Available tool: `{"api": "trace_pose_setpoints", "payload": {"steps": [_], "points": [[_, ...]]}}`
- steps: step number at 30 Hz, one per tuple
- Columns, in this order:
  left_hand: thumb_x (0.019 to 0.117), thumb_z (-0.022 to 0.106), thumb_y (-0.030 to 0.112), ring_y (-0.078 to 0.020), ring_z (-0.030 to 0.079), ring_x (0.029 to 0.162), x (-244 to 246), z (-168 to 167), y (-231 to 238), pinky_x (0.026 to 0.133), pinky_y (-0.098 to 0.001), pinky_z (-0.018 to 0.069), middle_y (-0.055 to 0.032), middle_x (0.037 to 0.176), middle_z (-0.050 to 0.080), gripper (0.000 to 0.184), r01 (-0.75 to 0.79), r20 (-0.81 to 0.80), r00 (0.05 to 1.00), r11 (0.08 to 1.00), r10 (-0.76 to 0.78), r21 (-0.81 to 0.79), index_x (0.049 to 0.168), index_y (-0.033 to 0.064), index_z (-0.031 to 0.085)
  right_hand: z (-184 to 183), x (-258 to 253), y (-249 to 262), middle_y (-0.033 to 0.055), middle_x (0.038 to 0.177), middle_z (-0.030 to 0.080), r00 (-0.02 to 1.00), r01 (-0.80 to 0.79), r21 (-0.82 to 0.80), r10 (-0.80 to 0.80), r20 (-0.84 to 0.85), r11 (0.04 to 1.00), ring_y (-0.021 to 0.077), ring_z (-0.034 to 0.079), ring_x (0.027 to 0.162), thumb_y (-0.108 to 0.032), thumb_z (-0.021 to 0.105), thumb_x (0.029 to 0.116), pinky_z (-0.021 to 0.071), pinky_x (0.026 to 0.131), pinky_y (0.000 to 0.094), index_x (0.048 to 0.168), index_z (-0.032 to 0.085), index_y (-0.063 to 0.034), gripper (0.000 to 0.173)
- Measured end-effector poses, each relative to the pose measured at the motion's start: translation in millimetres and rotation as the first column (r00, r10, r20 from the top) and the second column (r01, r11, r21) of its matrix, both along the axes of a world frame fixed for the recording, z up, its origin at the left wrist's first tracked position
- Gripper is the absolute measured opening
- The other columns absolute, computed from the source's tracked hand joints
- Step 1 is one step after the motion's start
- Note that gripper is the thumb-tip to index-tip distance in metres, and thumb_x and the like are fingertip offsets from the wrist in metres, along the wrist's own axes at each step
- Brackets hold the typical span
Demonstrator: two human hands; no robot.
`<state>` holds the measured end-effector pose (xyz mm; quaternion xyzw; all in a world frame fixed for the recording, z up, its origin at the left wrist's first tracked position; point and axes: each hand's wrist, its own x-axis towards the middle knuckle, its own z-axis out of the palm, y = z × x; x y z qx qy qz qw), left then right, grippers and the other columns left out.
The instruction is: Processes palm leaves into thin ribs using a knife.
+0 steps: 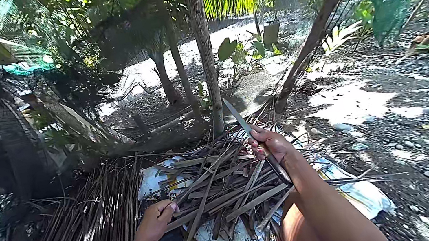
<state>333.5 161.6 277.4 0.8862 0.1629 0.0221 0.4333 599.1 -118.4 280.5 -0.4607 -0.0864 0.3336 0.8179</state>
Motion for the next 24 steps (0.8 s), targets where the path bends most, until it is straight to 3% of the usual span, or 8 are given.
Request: {"api": "trace_pose_setpoints", "payload": {"steps": [6,10,14,17,20,24], "points": [[0.1064,0.046,0.008,0.0009,0.039,0.054,-14,0,10,0.055,-0.0175,0.0349,0.0094,0.063,0.046,0.028,-0.104,-0.067,0.992,0.994,0.103,-0.011,0.095,0.0025,0.071,2,19,-27,-0.0044,0.058,0.049,0.946,0.316,0.082,-0.308,-0.101,0.945,0.0011,0.047,0.038,-0.019,0.025,0.1138,0.0405,0.034,0.0151,0.123,0.044,-0.0132,0.021],[0.1081,0.044,0.011,0.0001,0.039,0.054,-2,-2,1,0.055,-0.0182,0.0352,0.0090,0.063,0.046,0.030,-0.086,-0.111,0.990,0.995,0.081,-0.042,0.097,0.0031,0.071,4,-7,-16,-0.0056,0.058,0.048,0.998,0.041,-0.051,-0.038,0.052,0.998,0.0015,0.046,0.039,-0.013,0.022,0.1117,0.0420,0.037,0.0154,0.131,0.042,-0.0123,0.027],[0.1074,0.044,0.011,0.0019,0.037,0.050,8,-3,-3,0.051,-0.0163,0.0333,0.0108,0.060,0.045,0.030,-0.048,-0.094,0.995,0.993,0.037,-0.111,0.093,0.0044,0.070,-1,-28,5,-0.0036,0.062,0.052,0.983,-0.181,-0.064,0.183,0.028,0.981,0.0032,0.050,0.042,-0.009,0.027,0.1076,0.0435,0.037,0.0170,0.147,0.035,-0.0145,0.041],[0.1068,0.044,0.010,0.0024,0.036,0.049,12,-2,-3,0.049,-0.0157,0.0321,0.0115,0.059,0.044,0.030,-0.007,-0.100,0.995,0.987,-0.009,-0.159,0.091,0.0049,0.069,2,-29,9,-0.0025,0.061,0.051,0.983,-0.181,-0.031,0.181,-0.003,0.983,0.0040,0.049,0.040,-0.009,0.027,0.1096,0.0430,0.035,0.0177,0.155,0.028,-0.0172,0.046],[0.1052,0.044,0.008,0.0042,0.034,0.047,6,-3,1,0.046,-0.0134,0.0297,0.0128,0.057,0.043,0.030,0.001,-0.063,0.998,0.973,-0.016,-0.232,0.087,0.0068,0.068,-4,-20,4,-0.0032,0.061,0.052,0.989,-0.149,0.017,0.149,0.011,0.989,0.0039,0.051,0.041,-0.008,0.027,0.1057,0.0446,0.037,0.0172,0.149,0.032,-0.0152,0.044],[0.1040,0.043,0.007,0.0050,0.035,0.047,-2,-1,3,0.047,-0.0130,0.0305,0.0140,0.057,0.044,0.030,-0.007,-0.039,0.999,0.970,-0.002,-0.243,0.086,0.0079,0.067,0,-6,-6,-0.0036,0.059,0.051,0.999,-0.036,0.012,0.035,0.030,0.999,0.0042,0.051,0.041,-0.012,0.023,0.1112,0.0451,0.037,0.0175,0.146,0.035,-0.0134,0.037]]}}
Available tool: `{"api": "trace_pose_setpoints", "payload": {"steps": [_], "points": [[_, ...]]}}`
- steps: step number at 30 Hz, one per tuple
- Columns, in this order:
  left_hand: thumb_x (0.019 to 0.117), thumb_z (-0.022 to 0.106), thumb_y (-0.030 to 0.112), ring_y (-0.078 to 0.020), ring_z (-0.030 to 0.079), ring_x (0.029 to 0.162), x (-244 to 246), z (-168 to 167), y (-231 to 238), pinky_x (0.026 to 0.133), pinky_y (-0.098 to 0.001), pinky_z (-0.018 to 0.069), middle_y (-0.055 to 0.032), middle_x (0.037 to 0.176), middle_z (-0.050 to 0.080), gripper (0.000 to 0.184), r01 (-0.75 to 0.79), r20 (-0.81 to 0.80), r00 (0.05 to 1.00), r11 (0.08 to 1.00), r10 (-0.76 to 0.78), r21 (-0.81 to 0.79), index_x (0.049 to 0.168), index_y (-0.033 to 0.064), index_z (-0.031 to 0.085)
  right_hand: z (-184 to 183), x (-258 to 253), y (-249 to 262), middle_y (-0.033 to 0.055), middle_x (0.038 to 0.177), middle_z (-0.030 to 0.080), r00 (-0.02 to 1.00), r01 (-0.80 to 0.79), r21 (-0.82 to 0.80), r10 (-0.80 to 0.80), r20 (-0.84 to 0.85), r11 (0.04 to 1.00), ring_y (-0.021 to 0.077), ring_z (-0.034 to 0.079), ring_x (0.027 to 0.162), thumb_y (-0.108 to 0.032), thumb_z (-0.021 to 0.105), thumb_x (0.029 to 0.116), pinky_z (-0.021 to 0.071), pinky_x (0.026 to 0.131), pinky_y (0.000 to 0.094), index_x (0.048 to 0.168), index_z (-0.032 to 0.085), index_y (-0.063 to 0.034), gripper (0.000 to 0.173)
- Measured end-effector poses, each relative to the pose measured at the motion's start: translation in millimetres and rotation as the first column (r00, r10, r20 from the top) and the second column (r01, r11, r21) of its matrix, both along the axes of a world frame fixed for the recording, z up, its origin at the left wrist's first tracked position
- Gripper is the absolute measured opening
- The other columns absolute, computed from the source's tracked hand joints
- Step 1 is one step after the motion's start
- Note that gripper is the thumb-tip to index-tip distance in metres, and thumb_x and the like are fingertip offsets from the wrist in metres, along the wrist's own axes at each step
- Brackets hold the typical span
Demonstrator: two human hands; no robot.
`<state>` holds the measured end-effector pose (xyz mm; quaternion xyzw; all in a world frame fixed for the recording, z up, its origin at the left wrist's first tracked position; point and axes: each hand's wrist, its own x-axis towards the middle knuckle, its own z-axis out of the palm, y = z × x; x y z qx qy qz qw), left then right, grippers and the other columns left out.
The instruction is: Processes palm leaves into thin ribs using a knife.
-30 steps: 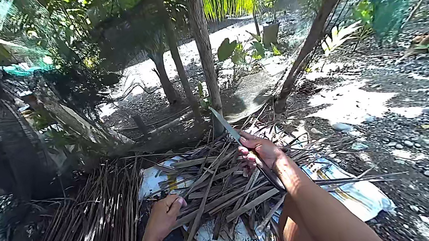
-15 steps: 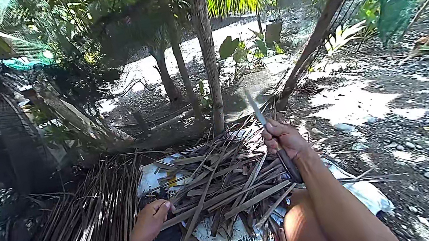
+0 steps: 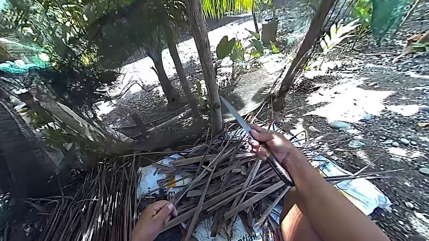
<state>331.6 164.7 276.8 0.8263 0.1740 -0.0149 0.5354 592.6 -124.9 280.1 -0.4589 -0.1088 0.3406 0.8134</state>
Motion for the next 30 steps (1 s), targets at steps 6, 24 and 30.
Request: {"api": "trace_pose_setpoints", "payload": {"steps": [6,24,30], "points": [[0.1060,0.044,0.007,0.0039,0.036,0.048,-8,-1,6,0.048,-0.0139,0.0314,0.0121,0.058,0.045,0.031,-0.078,-0.006,0.997,0.994,0.079,0.080,0.087,0.0058,0.068,3,17,-17,-0.0062,0.056,0.048,0.969,0.241,0.094,-0.236,-0.068,0.966,0.0011,0.047,0.039,-0.017,0.021,0.1134,0.0420,0.036,0.0149,0.142,0.037,-0.0157,0.033],[0.0952,0.067,0.004,-0.0074,0.066,0.086,62,-11,-73,0.084,-0.0279,0.0534,-0.0086,0.094,0.072,0.011,-0.251,0.252,0.943,0.962,0.217,0.112,0.101,-0.0023,0.073,-20,-84,73,-0.0015,0.068,0.055,0.797,-0.581,-0.196,0.601,0.060,0.790,0.0071,0.053,0.046,-0.010,0.037,0.1050,0.0477,0.044,0.0211,0.157,0.027,-0.0165,0.054],[0.0934,0.070,0.004,-0.0028,0.064,0.078,63,-8,-80,0.077,-0.0229,0.0537,-0.0044,0.088,0.071,0.009,-0.295,0.266,0.922,0.955,0.281,0.012,0.099,-0.0013,0.073,-22,-80,73,-0.0008,0.066,0.057,0.803,-0.573,-0.171,0.591,0.078,0.801,0.0075,0.054,0.045,-0.009,0.041,0.1021,0.0480,0.043,0.0214,0.154,0.035,-0.0143,0.052]]}}
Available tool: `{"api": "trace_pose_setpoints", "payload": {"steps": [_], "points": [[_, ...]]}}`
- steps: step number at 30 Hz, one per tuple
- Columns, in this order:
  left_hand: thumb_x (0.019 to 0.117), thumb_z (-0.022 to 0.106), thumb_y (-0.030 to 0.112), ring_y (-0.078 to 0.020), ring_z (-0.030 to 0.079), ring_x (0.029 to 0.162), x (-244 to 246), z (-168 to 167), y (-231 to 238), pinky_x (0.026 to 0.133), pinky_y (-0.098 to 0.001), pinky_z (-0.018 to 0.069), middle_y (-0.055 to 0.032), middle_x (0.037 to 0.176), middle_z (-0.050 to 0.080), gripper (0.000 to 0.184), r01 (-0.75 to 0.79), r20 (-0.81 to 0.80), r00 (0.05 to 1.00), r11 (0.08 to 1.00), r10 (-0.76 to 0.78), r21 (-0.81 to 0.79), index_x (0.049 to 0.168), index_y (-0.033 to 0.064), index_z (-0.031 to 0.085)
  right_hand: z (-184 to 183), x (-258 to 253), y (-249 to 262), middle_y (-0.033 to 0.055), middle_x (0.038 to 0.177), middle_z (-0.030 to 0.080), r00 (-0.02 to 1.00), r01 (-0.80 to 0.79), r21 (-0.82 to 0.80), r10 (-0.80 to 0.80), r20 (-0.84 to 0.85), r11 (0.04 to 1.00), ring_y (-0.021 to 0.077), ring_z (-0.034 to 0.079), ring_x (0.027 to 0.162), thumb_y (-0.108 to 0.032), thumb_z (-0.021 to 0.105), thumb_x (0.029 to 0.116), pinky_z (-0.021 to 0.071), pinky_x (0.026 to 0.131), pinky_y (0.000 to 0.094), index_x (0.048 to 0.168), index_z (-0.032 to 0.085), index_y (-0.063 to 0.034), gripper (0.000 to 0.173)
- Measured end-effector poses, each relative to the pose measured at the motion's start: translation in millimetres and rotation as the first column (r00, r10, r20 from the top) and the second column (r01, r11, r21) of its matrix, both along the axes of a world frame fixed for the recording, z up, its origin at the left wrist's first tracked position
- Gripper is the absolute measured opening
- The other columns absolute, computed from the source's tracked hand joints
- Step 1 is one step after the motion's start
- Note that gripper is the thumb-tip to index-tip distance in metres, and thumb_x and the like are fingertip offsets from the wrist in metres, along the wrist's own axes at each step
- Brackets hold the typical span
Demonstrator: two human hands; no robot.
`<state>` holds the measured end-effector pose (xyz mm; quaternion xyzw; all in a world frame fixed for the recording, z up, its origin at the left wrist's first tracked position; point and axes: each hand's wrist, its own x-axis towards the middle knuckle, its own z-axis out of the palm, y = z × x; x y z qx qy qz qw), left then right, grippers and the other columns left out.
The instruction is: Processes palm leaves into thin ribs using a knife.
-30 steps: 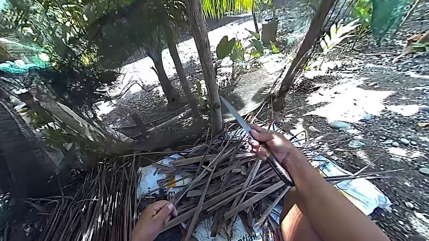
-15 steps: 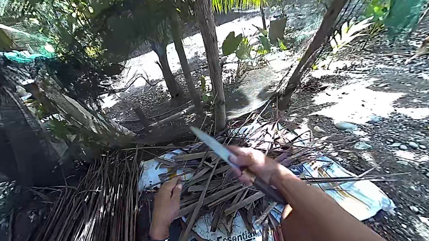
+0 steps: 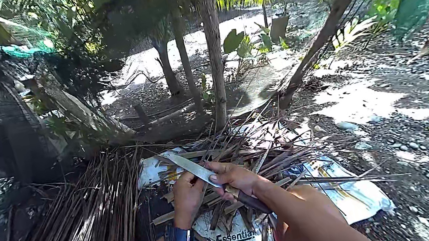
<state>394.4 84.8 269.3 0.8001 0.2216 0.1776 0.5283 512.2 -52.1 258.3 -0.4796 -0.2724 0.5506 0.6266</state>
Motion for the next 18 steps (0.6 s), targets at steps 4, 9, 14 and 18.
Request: {"api": "trace_pose_setpoints", "payload": {"steps": [4,9,14,18], "points": [[0.0928,0.071,0.003,-0.0042,0.066,0.074,2,1,-3,0.073,-0.0234,0.0571,-0.0040,0.089,0.072,0.009,-0.005,0.023,1.000,0.998,0.007,-0.067,0.101,-0.0006,0.073,2,5,-4,-0.0008,0.067,0.059,1.000,0.003,0.013,-0.003,0.022,1.000,0.0074,0.055,0.046,-0.009,0.041,0.1020,0.0481,0.043,0.0213,0.151,0.039,-0.0128,0.050],[0.0907,0.072,0.004,-0.0040,0.064,0.072,2,-3,-5,0.071,-0.0216,0.0558,-0.0048,0.087,0.069,0.006,-0.022,0.094,0.995,0.997,0.016,0.070,0.093,-0.0003,0.074,4,8,-8,-0.0001,0.066,0.060,0.999,0.027,0.017,-0.028,0.033,0.999,0.0069,0.056,0.045,-0.009,0.042,0.1019,0.0481,0.043,0.0203,0.147,0.044,-0.0110,0.045],[0.0926,0.069,0.006,-0.0110,0.066,0.075,-1,-4,-3,0.072,-0.0256,0.0567,-0.0112,0.093,0.068,0.013,0.014,0.068,0.997,0.981,-0.027,0.191,0.100,-0.0022,0.075,11,17,-16,0.0015,0.064,0.061,0.990,0.143,0.028,-0.142,-0.023,0.989,0.0085,0.057,0.045,-0.007,0.040,0.1031,0.0496,0.042,0.0215,0.142,0.047,-0.0071,0.040],[0.0931,0.068,0.005,-0.0104,0.065,0.074,-4,-1,-1,0.071,-0.0242,0.0565,-0.0110,0.094,0.067,0.013,0.029,0.036,0.999,0.984,-0.035,0.175,0.102,-0.0027,0.074,12,22,-20,0.0015,0.064,0.060,0.982,0.188,0.054,-0.186,-0.038,0.981,0.0086,0.057,0.044,-0.008,0.039,0.1033,0.0493,0.041,0.0215,0.142,0.047,-0.0065,0.040]]}}
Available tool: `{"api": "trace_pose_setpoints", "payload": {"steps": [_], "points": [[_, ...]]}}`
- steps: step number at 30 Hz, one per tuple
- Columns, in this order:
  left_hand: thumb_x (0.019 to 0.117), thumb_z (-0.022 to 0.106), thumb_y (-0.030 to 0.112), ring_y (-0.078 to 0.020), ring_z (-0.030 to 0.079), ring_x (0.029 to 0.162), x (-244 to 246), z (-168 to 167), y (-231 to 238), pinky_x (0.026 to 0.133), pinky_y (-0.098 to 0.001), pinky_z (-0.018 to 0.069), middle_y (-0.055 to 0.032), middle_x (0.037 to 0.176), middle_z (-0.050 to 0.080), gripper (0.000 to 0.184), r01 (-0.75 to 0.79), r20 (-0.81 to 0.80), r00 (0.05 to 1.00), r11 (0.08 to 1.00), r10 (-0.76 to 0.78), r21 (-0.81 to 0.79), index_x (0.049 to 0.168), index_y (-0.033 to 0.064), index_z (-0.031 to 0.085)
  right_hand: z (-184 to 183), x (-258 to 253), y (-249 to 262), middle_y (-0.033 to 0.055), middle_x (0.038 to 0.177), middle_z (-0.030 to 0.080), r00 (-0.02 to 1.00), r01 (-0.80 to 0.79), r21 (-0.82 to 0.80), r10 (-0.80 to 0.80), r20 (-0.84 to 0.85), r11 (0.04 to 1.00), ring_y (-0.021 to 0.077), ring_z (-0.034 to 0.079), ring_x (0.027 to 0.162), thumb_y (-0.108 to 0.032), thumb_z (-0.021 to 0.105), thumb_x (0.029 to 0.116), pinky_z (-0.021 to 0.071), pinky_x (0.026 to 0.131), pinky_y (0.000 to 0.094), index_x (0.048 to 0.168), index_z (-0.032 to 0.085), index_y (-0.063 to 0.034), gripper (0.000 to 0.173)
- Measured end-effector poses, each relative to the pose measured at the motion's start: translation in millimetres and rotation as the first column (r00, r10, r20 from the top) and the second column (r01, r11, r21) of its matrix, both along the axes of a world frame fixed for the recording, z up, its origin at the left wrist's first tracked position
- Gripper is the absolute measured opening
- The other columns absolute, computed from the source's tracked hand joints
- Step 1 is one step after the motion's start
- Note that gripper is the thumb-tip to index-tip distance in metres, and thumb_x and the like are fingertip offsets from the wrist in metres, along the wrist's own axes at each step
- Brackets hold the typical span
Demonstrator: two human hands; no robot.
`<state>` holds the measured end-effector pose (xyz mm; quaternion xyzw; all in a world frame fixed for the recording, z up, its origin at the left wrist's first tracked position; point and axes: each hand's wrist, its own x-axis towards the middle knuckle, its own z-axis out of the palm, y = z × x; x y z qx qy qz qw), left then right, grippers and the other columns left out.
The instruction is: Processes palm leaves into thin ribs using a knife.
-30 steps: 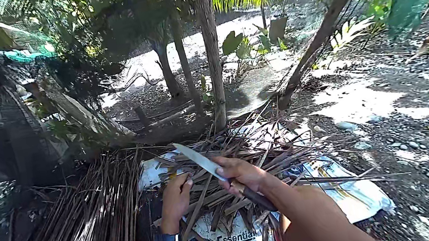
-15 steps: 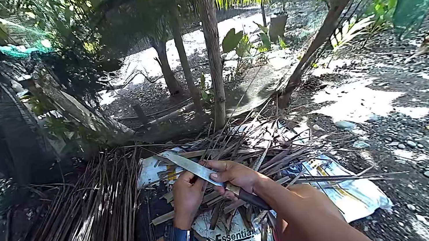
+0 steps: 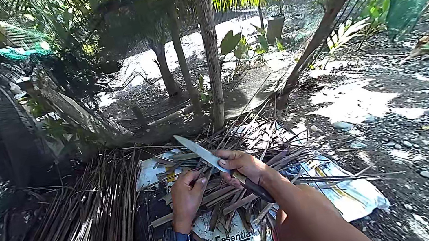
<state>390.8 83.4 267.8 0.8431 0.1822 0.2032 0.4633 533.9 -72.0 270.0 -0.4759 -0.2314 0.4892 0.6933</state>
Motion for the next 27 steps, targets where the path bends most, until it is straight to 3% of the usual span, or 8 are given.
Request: {"api": "trace_pose_setpoints", "payload": {"steps": [5,12,14,16,19,23,27], "points": [[0.0933,0.068,0.003,-0.0082,0.064,0.072,-5,4,7,0.069,-0.0214,0.0561,-0.0106,0.094,0.065,0.012,0.025,-0.044,0.999,0.999,-0.026,-0.031,0.102,-0.0040,0.073,3,12,-8,0.0000,0.060,0.060,0.998,0.066,0.038,-0.065,-0.012,0.997,0.0080,0.057,0.042,-0.009,0.036,0.1005,0.0494,0.040,0.0204,0.129,0.049,-0.0082,0.031],[0.0939,0.068,0.002,-0.0075,0.064,0.071,-12,7,21,0.068,-0.0211,0.0564,-0.0096,0.093,0.065,0.011,0.064,-0.086,0.994,0.997,-0.067,-0.033,0.101,-0.0041,0.073,6,24,-17,-0.0014,0.058,0.057,0.982,0.186,0.048,-0.185,-0.026,0.981,0.0069,0.055,0.040,-0.009,0.032,0.1034,0.0478,0.038,0.0195,0.130,0.045,-0.0098,0.030],[0.0934,0.068,0.002,-0.0076,0.064,0.070,-16,6,29,0.067,-0.0213,0.0568,-0.0091,0.092,0.065,0.011,0.070,-0.088,0.993,0.997,-0.073,-0.034,0.101,-0.0039,0.073,8,28,-22,-0.0008,0.058,0.057,0.968,0.251,0.071,-0.249,-0.037,0.965,0.0069,0.053,0.040,-0.009,0.029,0.1062,0.0467,0.039,0.0194,0.130,0.046,-0.0083,0.029],[0.0931,0.068,0.002,-0.0065,0.064,0.069,-21,6,36,0.067,-0.0207,0.0570,-0.0079,0.092,0.065,0.011,0.069,-0.105,0.992,0.996,-0.074,-0.049,0.101,-0.0036,0.072,15,31,-27,-0.0002,0.058,0.054,0.939,0.340,0.044,-0.336,-0.077,0.939,0.0058,0.052,0.039,-0.010,0.026,0.1112,0.0454,0.037,0.0185,0.137,0.043,-0.0063,0.031],[0.0925,0.068,0.001,-0.0055,0.064,0.069,-28,9,45,0.066,-0.0201,0.0571,-0.0065,0.091,0.065,0.009,0.073,-0.143,0.986,0.994,-0.084,-0.082,0.100,-0.0030,0.072,21,37,-32,0.0003,0.059,0.054,0.890,0.434,-0.006,-0.430,-0.153,0.901,0.0057,0.052,0.039,-0.010,0.027,0.1117,0.0449,0.035,0.0186,0.133,0.046,-0.0087,0.028],[0.0921,0.069,0.000,-0.0046,0.064,0.068,-33,10,52,0.066,-0.0187,0.0567,-0.0057,0.091,0.064,0.008,0.081,-0.157,0.983,0.991,-0.098,-0.107,0.100,-0.0032,0.071,19,40,-36,-0.0001,0.059,0.056,0.888,0.437,0.012,-0.429,-0.163,0.900,0.0057,0.054,0.040,-0.009,0.027,0.1113,0.0451,0.035,0.0184,0.127,0.047,-0.0100,0.026],[0.0909,0.068,-0.002,-0.0029,0.063,0.068,-39,12,60,0.064,-0.0176,0.0559,-0.0034,0.090,0.065,0.007,0.084,-0.149,0.983,0.988,-0.104,-0.130,0.097,-0.0021,0.071,14,47,-40,-0.0005,0.060,0.056,0.887,0.447,0.061,-0.433,-0.161,0.892,0.0052,0.054,0.041,-0.011,0.025,0.1111,0.0463,0.036,0.0180,0.133,0.044,-0.0099,0.029]]}}
